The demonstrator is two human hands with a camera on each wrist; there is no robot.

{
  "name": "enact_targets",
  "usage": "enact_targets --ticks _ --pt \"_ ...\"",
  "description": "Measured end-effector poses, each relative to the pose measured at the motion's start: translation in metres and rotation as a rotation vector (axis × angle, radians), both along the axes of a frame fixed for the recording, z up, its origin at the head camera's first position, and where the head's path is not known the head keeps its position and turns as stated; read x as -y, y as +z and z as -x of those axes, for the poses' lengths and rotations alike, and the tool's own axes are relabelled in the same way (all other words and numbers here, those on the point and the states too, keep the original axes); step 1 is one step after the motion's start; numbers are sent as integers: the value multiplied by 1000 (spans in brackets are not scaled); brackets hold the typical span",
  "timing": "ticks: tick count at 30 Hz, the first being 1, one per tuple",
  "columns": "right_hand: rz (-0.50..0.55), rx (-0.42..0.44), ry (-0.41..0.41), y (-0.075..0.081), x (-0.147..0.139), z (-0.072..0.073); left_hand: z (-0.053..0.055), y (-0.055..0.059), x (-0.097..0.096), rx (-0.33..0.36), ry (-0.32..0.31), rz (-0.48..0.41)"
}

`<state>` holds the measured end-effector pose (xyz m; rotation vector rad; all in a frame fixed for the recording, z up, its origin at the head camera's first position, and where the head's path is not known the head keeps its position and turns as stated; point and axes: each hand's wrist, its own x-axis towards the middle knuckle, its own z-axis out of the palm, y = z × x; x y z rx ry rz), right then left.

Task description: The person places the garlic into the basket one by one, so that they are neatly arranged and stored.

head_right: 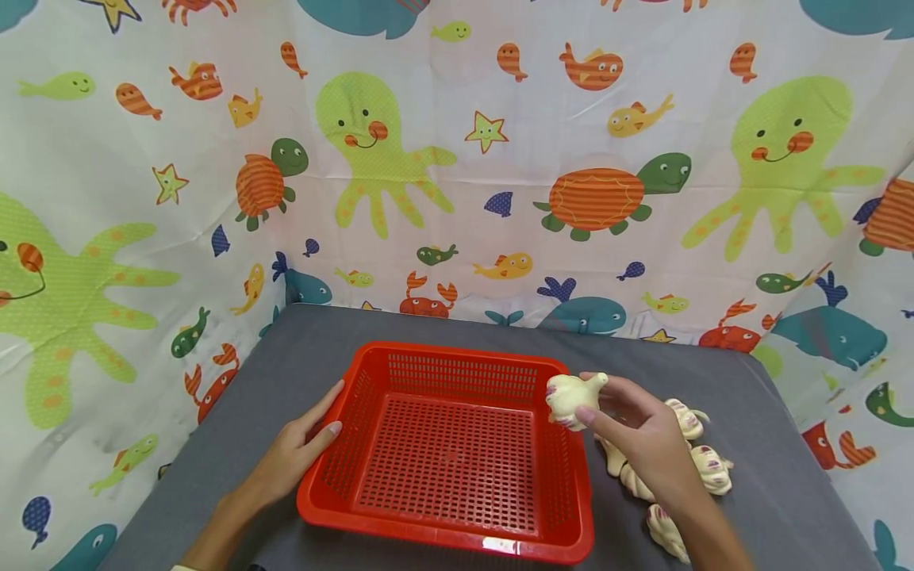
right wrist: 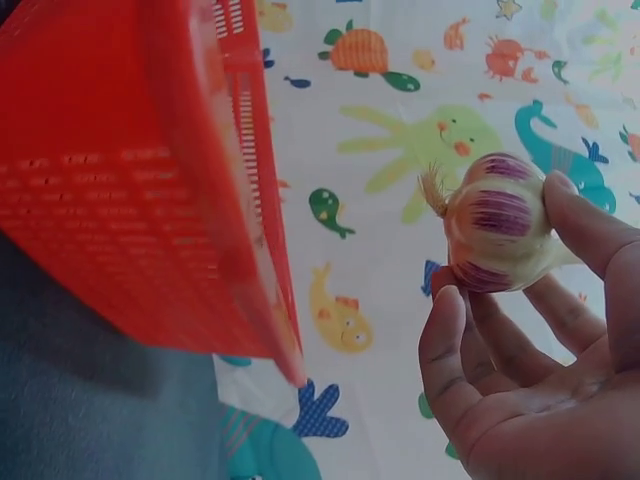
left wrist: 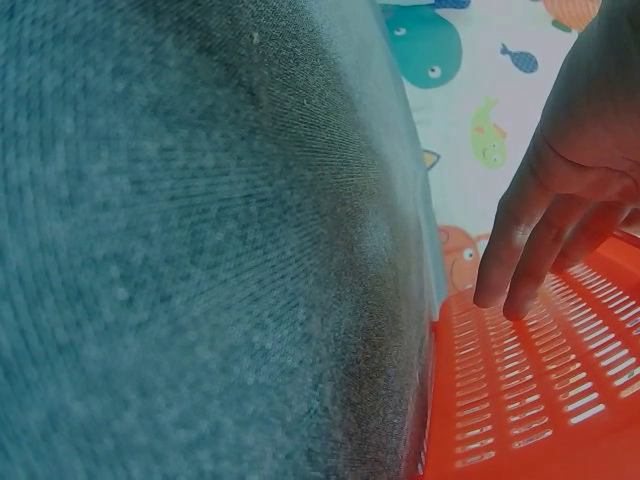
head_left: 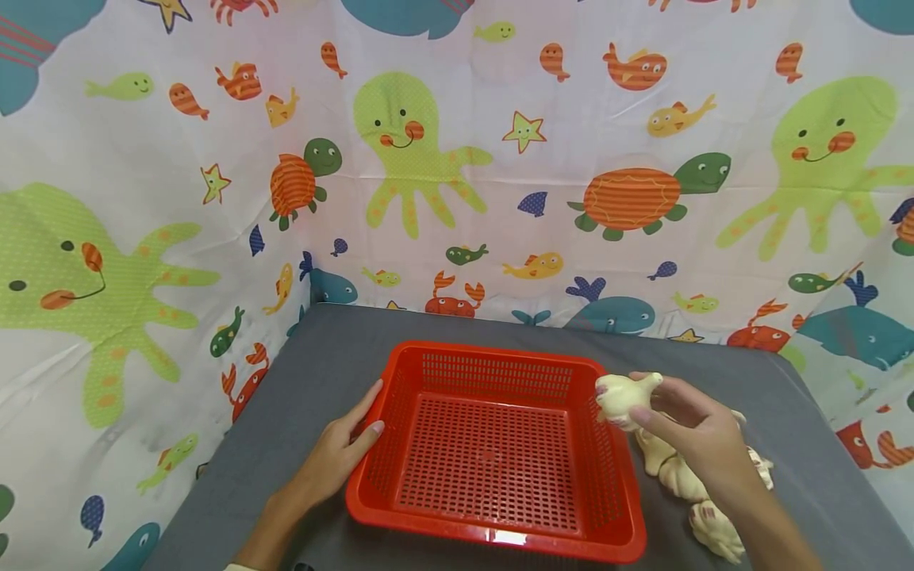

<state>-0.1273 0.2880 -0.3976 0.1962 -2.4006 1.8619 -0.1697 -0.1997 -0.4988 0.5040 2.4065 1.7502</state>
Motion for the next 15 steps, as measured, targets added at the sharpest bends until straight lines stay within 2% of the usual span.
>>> enact_targets --ticks 6,15 --pt "-37 10 31 6 10 6 0 -1 0 9 -2 -11" --pt "-80 16 37 14 24 15 -1 1 0 13 -12 -17"
